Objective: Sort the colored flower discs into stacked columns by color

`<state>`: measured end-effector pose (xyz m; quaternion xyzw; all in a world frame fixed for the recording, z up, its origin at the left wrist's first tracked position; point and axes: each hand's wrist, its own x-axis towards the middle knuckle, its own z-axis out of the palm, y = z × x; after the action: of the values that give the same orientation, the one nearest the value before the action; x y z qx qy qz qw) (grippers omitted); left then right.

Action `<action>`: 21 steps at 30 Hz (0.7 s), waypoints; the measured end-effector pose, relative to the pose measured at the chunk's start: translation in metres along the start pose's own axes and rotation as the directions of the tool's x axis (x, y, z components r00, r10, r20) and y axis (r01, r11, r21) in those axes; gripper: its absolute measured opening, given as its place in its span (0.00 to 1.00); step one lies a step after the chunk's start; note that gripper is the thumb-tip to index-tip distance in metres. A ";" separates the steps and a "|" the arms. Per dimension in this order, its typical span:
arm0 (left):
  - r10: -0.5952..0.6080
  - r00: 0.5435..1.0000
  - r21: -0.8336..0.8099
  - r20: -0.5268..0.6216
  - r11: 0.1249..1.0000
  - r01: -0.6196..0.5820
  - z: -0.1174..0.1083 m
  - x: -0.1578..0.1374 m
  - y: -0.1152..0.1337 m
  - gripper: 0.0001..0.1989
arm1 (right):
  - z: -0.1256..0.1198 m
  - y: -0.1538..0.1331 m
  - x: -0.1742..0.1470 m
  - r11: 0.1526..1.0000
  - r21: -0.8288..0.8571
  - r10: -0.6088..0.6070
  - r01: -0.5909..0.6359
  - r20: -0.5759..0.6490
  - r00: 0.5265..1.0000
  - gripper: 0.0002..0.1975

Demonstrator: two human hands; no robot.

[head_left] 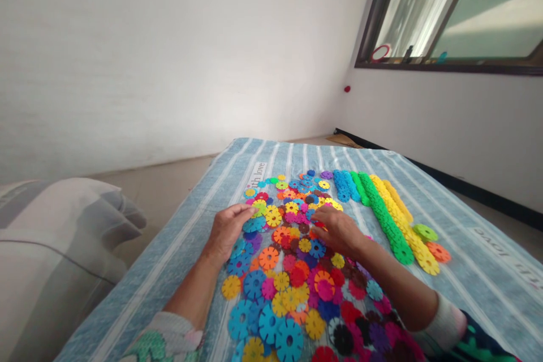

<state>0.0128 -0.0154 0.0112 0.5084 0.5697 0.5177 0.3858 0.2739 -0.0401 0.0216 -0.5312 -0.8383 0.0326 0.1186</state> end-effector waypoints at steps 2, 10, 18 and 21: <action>0.000 1.000 0.016 0.003 1.000 0.000 -0.001 0.000 0.001 0.18 | 0.004 0.000 0.015 1.000 -0.005 0.014 -0.014 -0.019 1.000 0.07; -0.014 1.000 0.030 0.014 0.999 0.013 -0.004 0.004 -0.003 0.17 | 0.025 -0.039 0.036 0.999 -0.043 -0.013 0.013 0.001 1.000 0.19; -0.015 1.000 0.031 0.028 0.999 0.014 -0.004 0.004 -0.003 0.16 | 0.011 -0.036 0.042 0.998 -0.016 -0.062 0.062 -0.029 0.998 0.15; -0.020 0.999 0.017 0.030 1.000 0.020 -0.004 0.004 -0.003 0.16 | 0.010 -0.013 0.056 0.990 -0.083 0.111 -0.115 -0.046 0.993 0.18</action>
<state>0.0077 -0.0117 0.0091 0.5136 0.5733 0.5014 0.3951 0.2370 0.0051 0.0234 -0.5830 -0.8048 -0.0076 0.1112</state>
